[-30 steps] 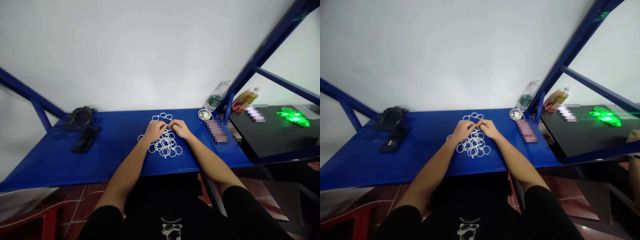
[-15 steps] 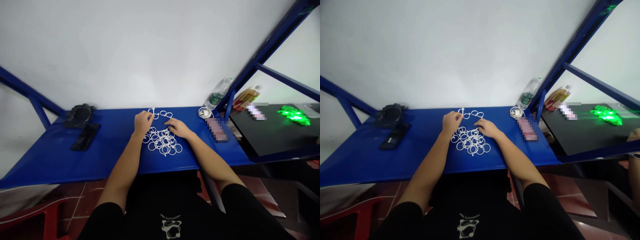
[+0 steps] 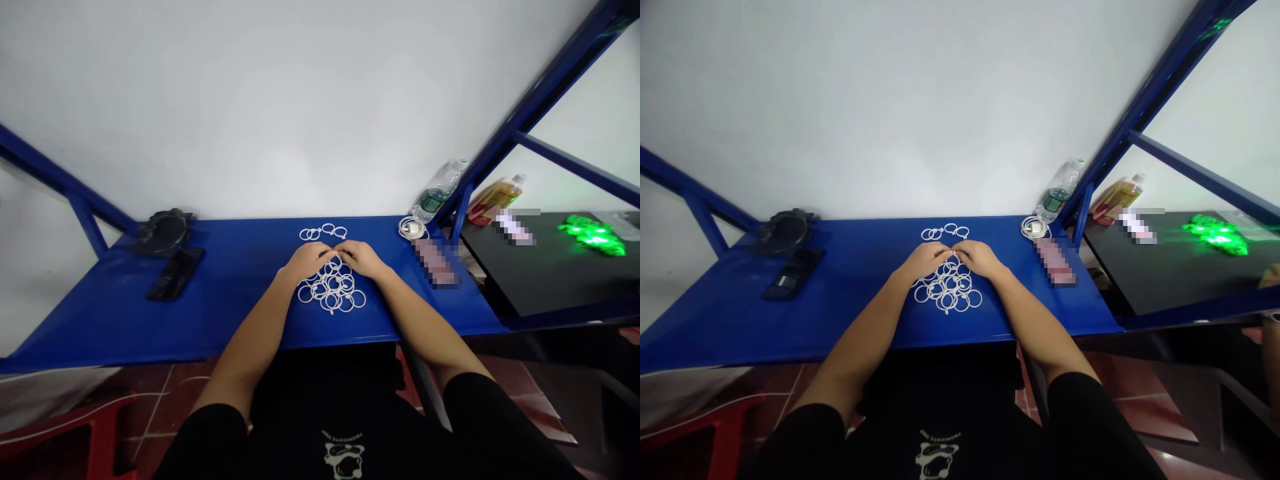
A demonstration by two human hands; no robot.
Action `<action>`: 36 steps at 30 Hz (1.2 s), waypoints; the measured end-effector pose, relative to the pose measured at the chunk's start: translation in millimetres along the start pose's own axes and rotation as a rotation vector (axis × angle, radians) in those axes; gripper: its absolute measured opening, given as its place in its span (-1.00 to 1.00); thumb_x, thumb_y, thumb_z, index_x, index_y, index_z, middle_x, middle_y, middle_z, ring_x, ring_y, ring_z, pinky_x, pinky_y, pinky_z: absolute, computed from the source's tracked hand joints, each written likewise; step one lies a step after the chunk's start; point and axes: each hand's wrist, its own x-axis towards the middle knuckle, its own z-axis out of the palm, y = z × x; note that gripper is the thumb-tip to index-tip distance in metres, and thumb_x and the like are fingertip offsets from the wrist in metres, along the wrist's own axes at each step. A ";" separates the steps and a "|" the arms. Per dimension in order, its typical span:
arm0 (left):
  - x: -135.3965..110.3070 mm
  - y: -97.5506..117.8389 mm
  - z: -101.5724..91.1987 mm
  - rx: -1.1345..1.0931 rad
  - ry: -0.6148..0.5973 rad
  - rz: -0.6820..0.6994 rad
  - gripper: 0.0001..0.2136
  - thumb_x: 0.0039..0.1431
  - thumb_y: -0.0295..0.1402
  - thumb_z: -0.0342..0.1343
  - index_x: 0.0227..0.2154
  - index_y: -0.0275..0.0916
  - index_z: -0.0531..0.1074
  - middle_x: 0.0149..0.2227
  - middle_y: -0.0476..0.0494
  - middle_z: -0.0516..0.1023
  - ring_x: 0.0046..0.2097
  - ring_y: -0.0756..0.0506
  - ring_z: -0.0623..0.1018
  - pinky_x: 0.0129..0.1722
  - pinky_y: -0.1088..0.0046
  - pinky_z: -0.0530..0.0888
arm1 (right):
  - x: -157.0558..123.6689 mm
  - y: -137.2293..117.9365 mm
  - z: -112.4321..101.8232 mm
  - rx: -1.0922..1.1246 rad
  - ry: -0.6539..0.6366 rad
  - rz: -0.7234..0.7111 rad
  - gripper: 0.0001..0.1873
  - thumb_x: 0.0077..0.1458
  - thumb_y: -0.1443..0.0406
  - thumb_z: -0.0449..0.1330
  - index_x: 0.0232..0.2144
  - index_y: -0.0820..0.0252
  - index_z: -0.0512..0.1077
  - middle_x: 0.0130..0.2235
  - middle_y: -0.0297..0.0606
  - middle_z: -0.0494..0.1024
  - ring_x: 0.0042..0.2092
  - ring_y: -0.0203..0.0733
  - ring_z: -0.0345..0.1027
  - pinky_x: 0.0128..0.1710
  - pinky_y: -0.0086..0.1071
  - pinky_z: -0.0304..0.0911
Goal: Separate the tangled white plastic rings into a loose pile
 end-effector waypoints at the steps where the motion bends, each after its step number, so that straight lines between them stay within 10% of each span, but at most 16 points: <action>1: 0.0 2.0 -0.1 -0.009 0.006 0.002 -0.71 0.40 -0.15 0.07 -0.26 -0.15 0.65 -0.26 -0.10 0.67 -0.24 -0.10 0.60 -0.23 0.36 0.46 | -0.1 -1.6 -0.5 0.010 0.017 0.006 -0.74 0.33 0.37 0.10 -0.07 0.14 0.57 -0.10 -0.18 0.67 -0.10 -0.13 0.54 -0.05 -0.30 0.37; 20: -0.2 8.7 10.7 0.097 0.114 0.170 -0.79 0.38 -0.30 0.10 -0.35 -0.20 0.58 -0.36 -0.09 0.59 -0.28 -0.07 0.54 -0.21 0.37 0.43 | 4.1 -7.9 12.7 0.346 0.280 0.147 -0.86 -0.03 0.42 0.13 -0.50 0.16 0.47 -0.47 -0.36 0.52 -0.40 -0.26 0.38 -0.33 -0.40 0.27; 24: 0.7 -2.5 6.0 0.085 0.215 0.174 -0.84 0.38 -0.28 0.15 -0.25 -0.18 0.60 -0.25 -0.10 0.61 -0.21 -0.08 0.57 -0.14 0.36 0.47 | 3.1 -5.1 9.5 0.281 0.307 0.086 -0.67 0.06 0.45 0.12 -0.15 0.16 0.57 -0.18 -0.25 0.62 -0.32 -0.25 0.43 -0.26 -0.36 0.36; 29: 1.3 -33.4 -3.7 0.133 0.458 -0.129 -0.86 0.31 -0.33 0.23 -0.14 -0.19 0.63 -0.03 -0.20 0.59 -0.09 -0.12 0.59 -0.09 0.33 0.52 | -0.7 3.6 3.7 0.088 0.117 0.045 -0.59 0.10 0.49 0.19 -0.02 0.15 0.57 -0.09 -0.18 0.62 -0.24 -0.21 0.48 -0.16 -0.31 0.41; 36: 2.5 -34.8 0.7 0.112 0.273 -0.171 -0.71 0.30 -0.27 0.25 0.05 -0.18 0.59 0.02 -0.19 0.63 -0.12 -0.13 0.61 -0.04 0.30 0.52 | -0.7 1.9 -2.4 0.031 -0.156 0.014 -0.77 0.17 0.42 0.28 -0.12 0.16 0.62 -0.12 -0.18 0.63 -0.12 -0.13 0.52 -0.07 -0.26 0.41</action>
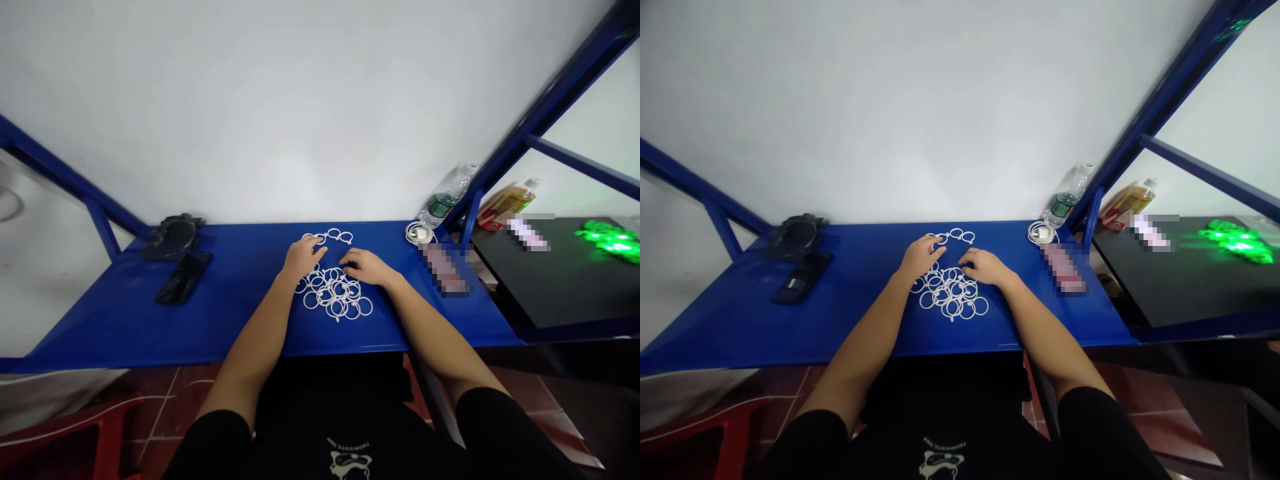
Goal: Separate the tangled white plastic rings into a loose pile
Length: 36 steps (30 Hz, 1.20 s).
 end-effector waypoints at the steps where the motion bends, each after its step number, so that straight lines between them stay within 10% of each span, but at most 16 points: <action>1: -1.1 3.7 0.8 -0.016 -0.027 0.019 -0.72 0.32 -0.27 0.24 0.03 -0.19 0.60 -0.01 -0.18 0.65 -0.14 -0.13 0.61 -0.04 0.30 0.52 | -0.4 0.0 -1.7 0.017 -0.008 0.004 -0.81 0.17 0.40 0.30 -0.15 0.17 0.63 -0.13 -0.19 0.62 -0.13 -0.14 0.52 -0.08 -0.27 0.41; 13: -13.7 38.9 3.7 -0.092 -0.341 0.181 -0.76 0.41 -0.29 0.07 -0.20 -0.11 0.66 -0.27 -0.07 0.68 -0.25 -0.08 0.61 -0.24 0.44 0.42 | -2.2 7.9 -4.2 0.119 0.033 0.093 -0.92 0.14 0.43 0.26 -0.38 0.20 0.54 -0.38 -0.35 0.57 -0.37 -0.30 0.39 -0.32 -0.44 0.21; 22: -12.4 38.9 13.6 -0.364 -0.139 -0.002 -0.78 0.32 -0.38 0.16 -0.05 -0.17 0.62 -0.23 -0.09 0.71 -0.24 -0.07 0.66 -0.21 0.44 0.52 | 0.6 -0.1 4.5 0.085 0.350 0.083 -0.89 0.27 0.27 0.22 -0.26 0.17 0.53 -0.36 -0.30 0.58 -0.37 -0.25 0.37 -0.34 -0.41 0.18; 36: -12.9 39.1 9.0 -0.448 -0.051 0.065 -0.84 0.22 -0.46 0.19 -0.22 -0.20 0.67 -0.27 -0.08 0.71 -0.27 -0.05 0.64 -0.25 0.45 0.54 | -0.4 -4.4 7.5 0.065 0.320 0.027 -0.83 0.31 0.23 0.21 -0.22 0.15 0.59 -0.30 -0.23 0.64 -0.31 -0.21 0.47 -0.28 -0.38 0.26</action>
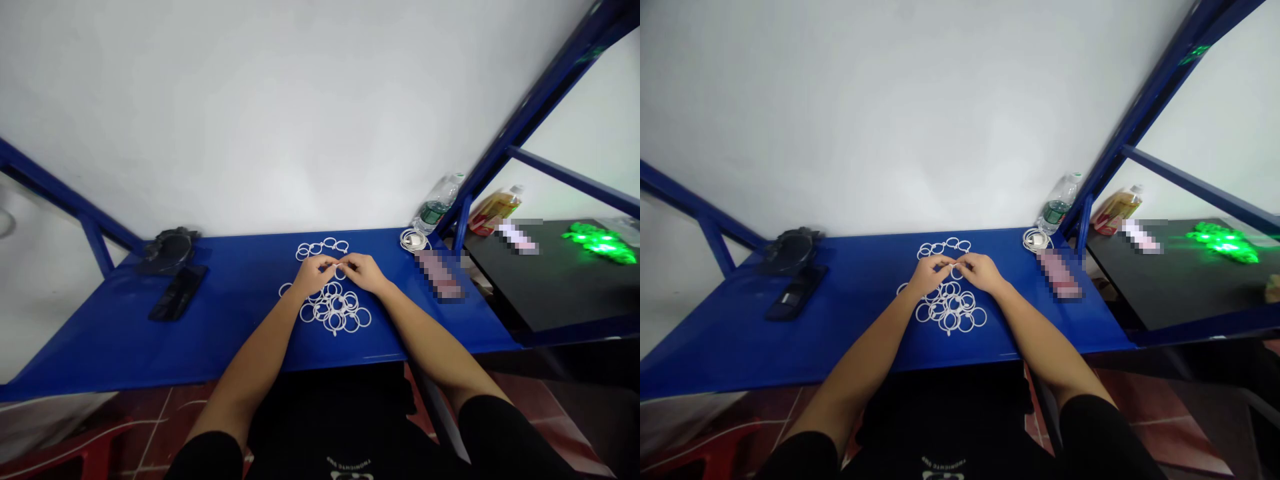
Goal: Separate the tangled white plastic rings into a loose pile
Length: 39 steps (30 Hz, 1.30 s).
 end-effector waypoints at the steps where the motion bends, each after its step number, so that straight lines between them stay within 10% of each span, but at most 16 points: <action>1: 0.0 -0.3 0.4 0.014 0.005 0.008 -0.86 0.22 -0.44 0.21 -0.24 -0.21 0.66 -0.29 -0.08 0.70 -0.29 -0.05 0.63 -0.25 0.44 0.54 | -0.1 -0.5 0.3 -0.009 -0.004 0.006 -0.82 0.31 0.22 0.21 -0.23 0.15 0.59 -0.31 -0.23 0.64 -0.32 -0.21 0.46 -0.29 -0.38 0.26; 20: 1.6 -0.5 1.4 0.009 0.009 0.039 -0.80 0.17 -0.54 0.15 -0.23 -0.23 0.64 -0.25 -0.10 0.66 -0.33 0.00 0.56 -0.41 0.52 0.43 | 0.5 3.5 -0.5 -0.030 -0.009 0.005 -0.80 0.34 0.20 0.20 -0.23 0.17 0.57 -0.30 -0.23 0.59 -0.27 -0.20 0.44 -0.23 -0.36 0.26; 29: 2.1 -5.6 -0.3 0.116 -0.084 0.143 -0.75 0.33 -0.48 0.10 -0.08 -0.15 0.64 -0.06 -0.13 0.68 -0.03 -0.11 0.64 0.06 0.25 0.56 | 1.2 13.3 0.0 -0.062 -0.002 0.015 -0.84 0.31 0.21 0.23 -0.19 0.16 0.57 -0.22 -0.19 0.52 -0.22 -0.16 0.41 -0.19 -0.31 0.31; 39: -0.8 -3.0 0.7 0.113 -0.041 0.080 -0.78 0.25 -0.39 0.22 -0.08 -0.19 0.64 -0.28 -0.09 0.65 -0.34 -0.01 0.55 -0.27 0.44 0.52 | 1.9 13.2 0.1 -0.061 -0.005 0.037 -0.88 0.28 0.28 0.26 -0.26 0.17 0.59 -0.35 -0.28 0.49 -0.31 -0.23 0.38 -0.27 -0.38 0.23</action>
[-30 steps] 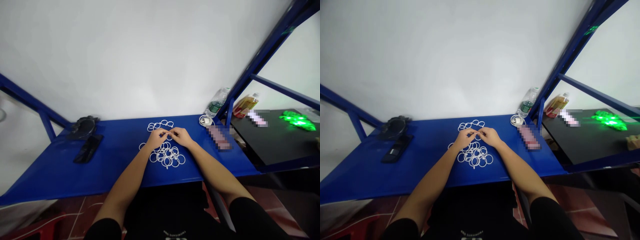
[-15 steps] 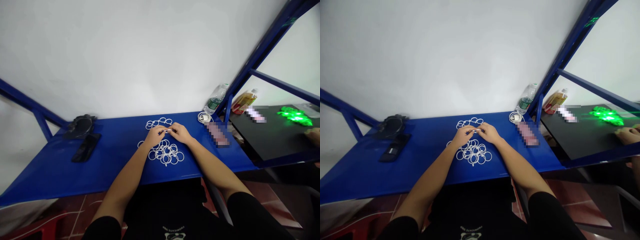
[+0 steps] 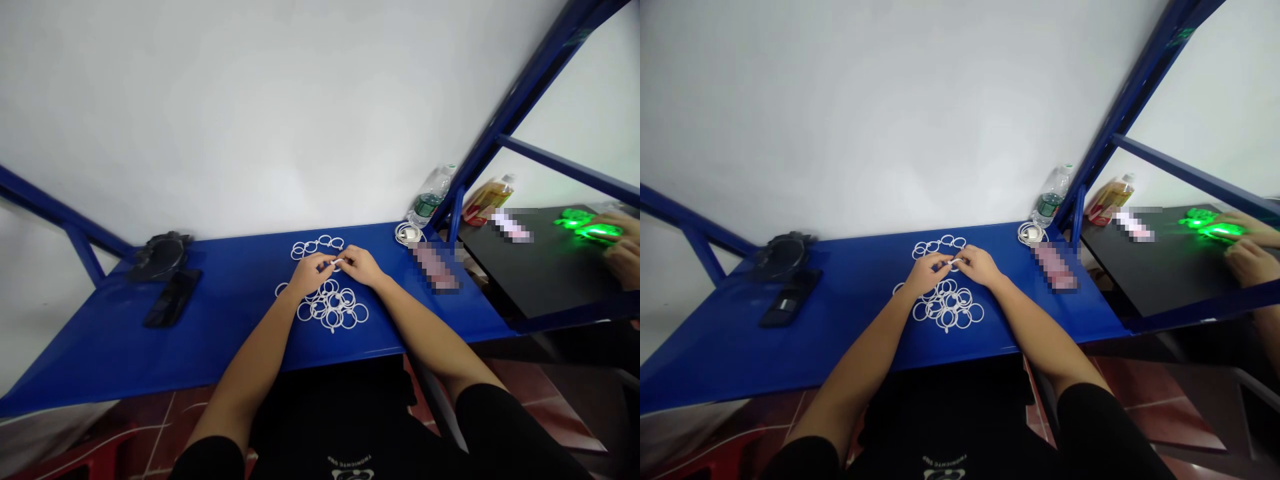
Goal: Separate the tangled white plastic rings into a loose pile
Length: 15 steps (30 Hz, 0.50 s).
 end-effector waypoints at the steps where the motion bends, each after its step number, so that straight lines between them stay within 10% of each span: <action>1: 0.0 0.2 0.2 0.001 -0.001 -0.003 -0.80 0.26 -0.38 0.21 -0.10 -0.20 0.64 -0.29 -0.09 0.65 -0.34 -0.01 0.55 -0.28 0.44 0.52 | 0.1 -0.3 -0.1 0.002 -0.005 0.007 -0.88 0.28 0.28 0.25 -0.27 0.17 0.59 -0.37 -0.29 0.49 -0.33 -0.23 0.37 -0.28 -0.39 0.22; 15: 2.9 3.3 0.5 0.031 0.041 -0.039 -0.77 0.17 -0.53 0.14 -0.23 -0.19 0.66 -0.36 -0.04 0.61 -0.40 0.01 0.48 -0.31 0.45 0.43 | -0.4 -2.0 4.5 0.040 -0.067 -0.015 -0.80 0.33 0.17 0.26 -0.19 0.17 0.59 -0.35 -0.27 0.57 -0.31 -0.23 0.41 -0.28 -0.40 0.21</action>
